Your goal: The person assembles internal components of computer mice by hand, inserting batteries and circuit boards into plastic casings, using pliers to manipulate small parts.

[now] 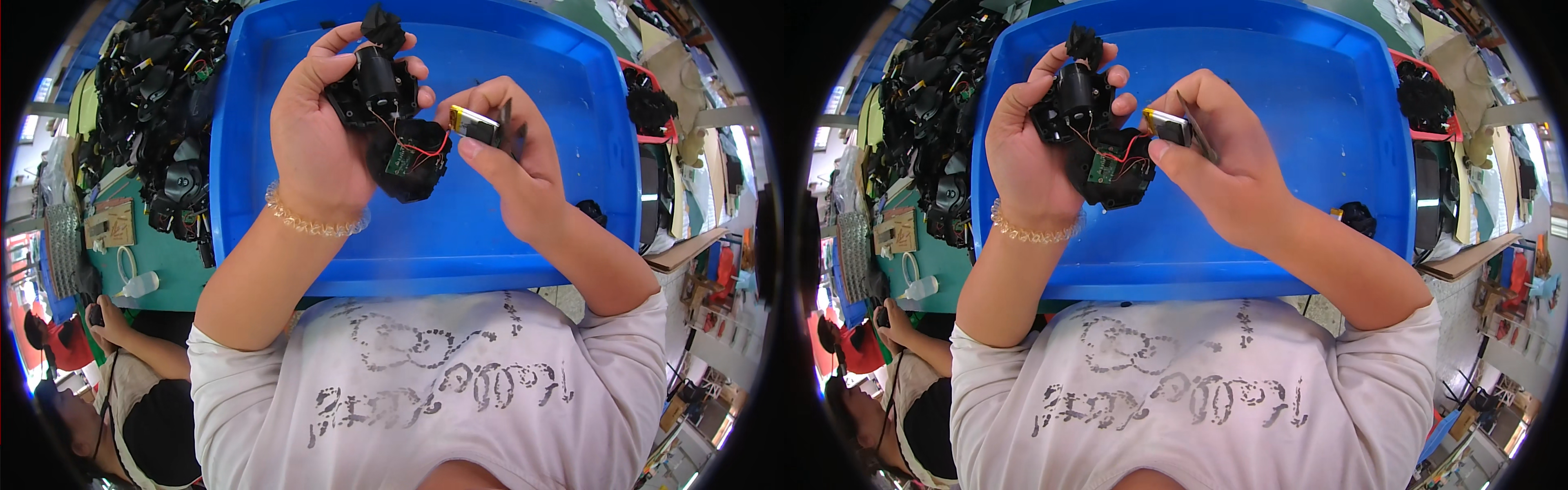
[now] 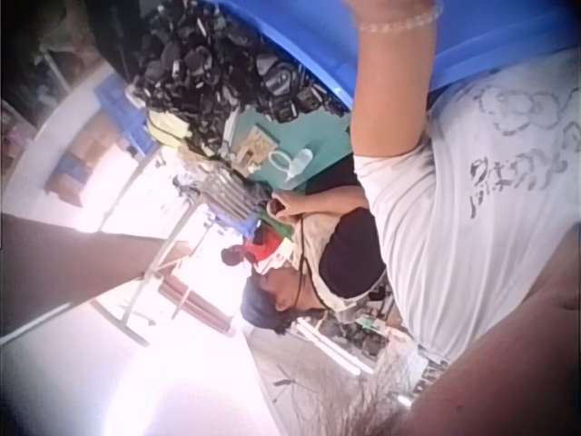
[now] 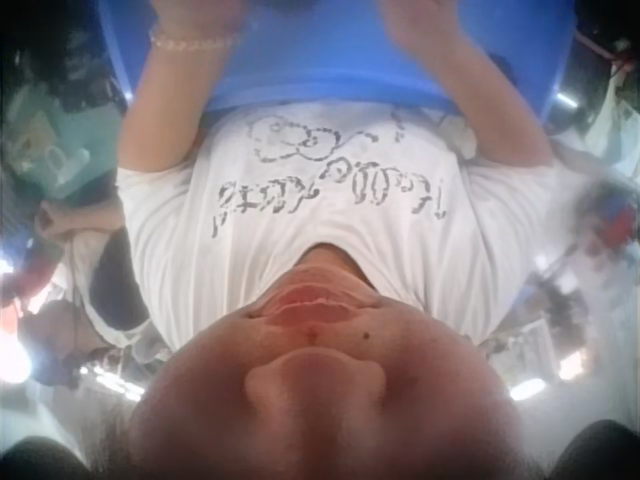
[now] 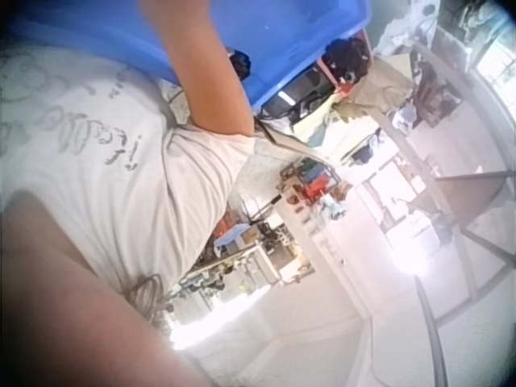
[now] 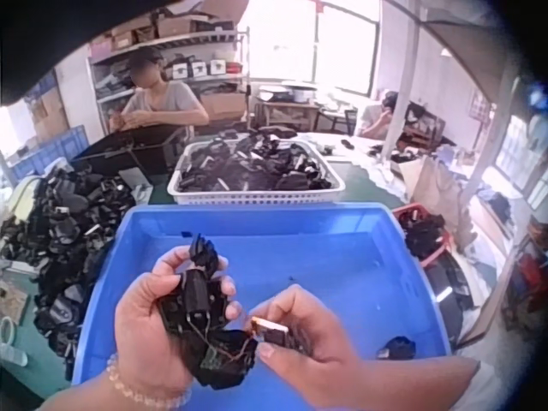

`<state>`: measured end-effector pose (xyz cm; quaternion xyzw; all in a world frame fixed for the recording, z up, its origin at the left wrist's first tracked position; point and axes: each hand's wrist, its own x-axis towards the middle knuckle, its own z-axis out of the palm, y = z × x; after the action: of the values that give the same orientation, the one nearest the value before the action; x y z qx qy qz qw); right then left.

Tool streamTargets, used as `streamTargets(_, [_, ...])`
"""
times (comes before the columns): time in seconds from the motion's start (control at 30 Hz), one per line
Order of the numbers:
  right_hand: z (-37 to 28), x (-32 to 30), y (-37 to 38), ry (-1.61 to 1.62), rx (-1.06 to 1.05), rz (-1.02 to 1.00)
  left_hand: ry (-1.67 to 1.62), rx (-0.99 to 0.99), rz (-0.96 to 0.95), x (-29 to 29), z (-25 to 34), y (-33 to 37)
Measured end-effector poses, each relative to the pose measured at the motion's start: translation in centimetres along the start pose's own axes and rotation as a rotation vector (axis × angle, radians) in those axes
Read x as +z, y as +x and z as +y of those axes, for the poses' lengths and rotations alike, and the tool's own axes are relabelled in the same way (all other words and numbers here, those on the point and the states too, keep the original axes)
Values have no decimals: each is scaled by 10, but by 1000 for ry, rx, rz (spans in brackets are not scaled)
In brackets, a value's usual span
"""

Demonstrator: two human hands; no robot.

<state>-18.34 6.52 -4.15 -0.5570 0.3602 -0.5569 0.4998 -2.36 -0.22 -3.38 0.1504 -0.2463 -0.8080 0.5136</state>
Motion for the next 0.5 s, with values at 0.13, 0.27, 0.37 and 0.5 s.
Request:
streamTargets(0.13, [-1, -1, 4, -121, 172, -46, 35, 63, -33, 0, 2, -2])
streamTargets(0.27, [2, 6, 3, -132, 136, -20, 121, 117, -67, 3, -2, -3])
streamTargets(0.37, [-1, 10, 1, -105, 108, 8, 255, 312, -172, 5, -3, -5])
streamTargets(0.5, [-5, 14, 2, 47, 142, -13, 422, 669, -383, 19, -5, -12])
